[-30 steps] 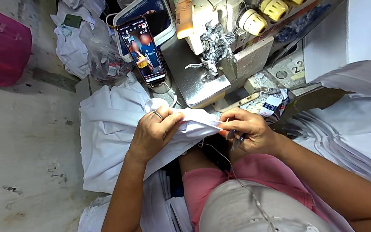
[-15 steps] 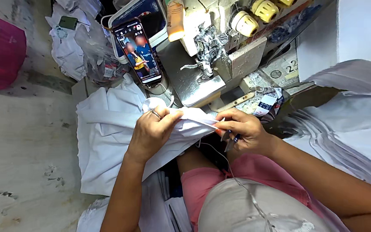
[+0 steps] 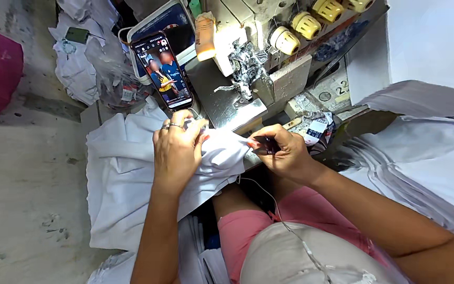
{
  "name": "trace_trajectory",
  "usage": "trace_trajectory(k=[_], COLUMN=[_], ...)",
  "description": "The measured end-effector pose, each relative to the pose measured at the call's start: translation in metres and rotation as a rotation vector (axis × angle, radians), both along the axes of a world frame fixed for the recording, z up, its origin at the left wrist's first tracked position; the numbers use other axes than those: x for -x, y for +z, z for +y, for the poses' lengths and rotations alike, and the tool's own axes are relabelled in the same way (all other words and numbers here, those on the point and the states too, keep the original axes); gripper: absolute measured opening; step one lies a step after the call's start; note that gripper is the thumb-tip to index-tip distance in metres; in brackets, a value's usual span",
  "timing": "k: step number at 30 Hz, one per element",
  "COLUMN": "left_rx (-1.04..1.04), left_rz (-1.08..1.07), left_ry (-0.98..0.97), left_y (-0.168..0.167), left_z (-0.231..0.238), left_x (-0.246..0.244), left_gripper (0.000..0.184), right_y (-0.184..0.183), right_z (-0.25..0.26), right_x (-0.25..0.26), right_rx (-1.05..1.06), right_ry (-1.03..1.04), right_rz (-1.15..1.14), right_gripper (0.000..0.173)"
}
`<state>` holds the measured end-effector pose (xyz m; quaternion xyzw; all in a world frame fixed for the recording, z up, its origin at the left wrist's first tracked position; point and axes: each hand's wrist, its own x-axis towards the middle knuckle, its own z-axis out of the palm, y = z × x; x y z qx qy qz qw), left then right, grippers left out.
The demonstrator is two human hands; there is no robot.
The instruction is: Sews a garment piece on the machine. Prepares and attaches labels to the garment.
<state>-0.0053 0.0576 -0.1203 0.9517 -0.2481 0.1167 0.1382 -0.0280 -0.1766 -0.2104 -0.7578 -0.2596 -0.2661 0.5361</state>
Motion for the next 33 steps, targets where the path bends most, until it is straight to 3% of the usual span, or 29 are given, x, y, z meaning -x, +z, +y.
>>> trace_trajectory(k=[4, 8, 11, 16, 18, 23, 33], left_rx=[0.083, 0.097, 0.137, 0.33, 0.35, 0.445, 0.437], left_rz=[-0.021, -0.011, 0.005, -0.003, -0.073, -0.004, 0.01], left_ry=[-0.199, -0.283, -0.307, -0.126, -0.099, -0.083, -0.117], left_y=[0.003, -0.004, 0.008, 0.049, 0.062, 0.08, 0.09], left_z=[-0.031, -0.031, -0.027, -0.014, -0.014, -0.024, -0.031], left_x=[0.019, 0.008, -0.004, -0.043, -0.063, -0.092, -0.099], left_gripper=[0.054, 0.023, 0.021, 0.016, 0.019, 0.026, 0.022], right_y=[0.015, 0.026, 0.032, 0.023, 0.009, -0.009, -0.013], right_z=[0.001, 0.004, 0.008, 0.004, 0.004, 0.004, 0.005], right_x=[-0.001, -0.004, -0.01, -0.027, -0.029, -0.033, -0.034], right_rx=[0.043, 0.032, -0.021, 0.046, 0.074, 0.024, -0.067], right_ry=[0.054, 0.061, 0.001, -0.155, -0.206, -0.194, -0.127], right_rz=[-0.092, -0.11, -0.077, 0.078, 0.068, -0.025, -0.059], right_gripper=[0.014, 0.013, 0.015, 0.04, 0.039, 0.03, 0.027])
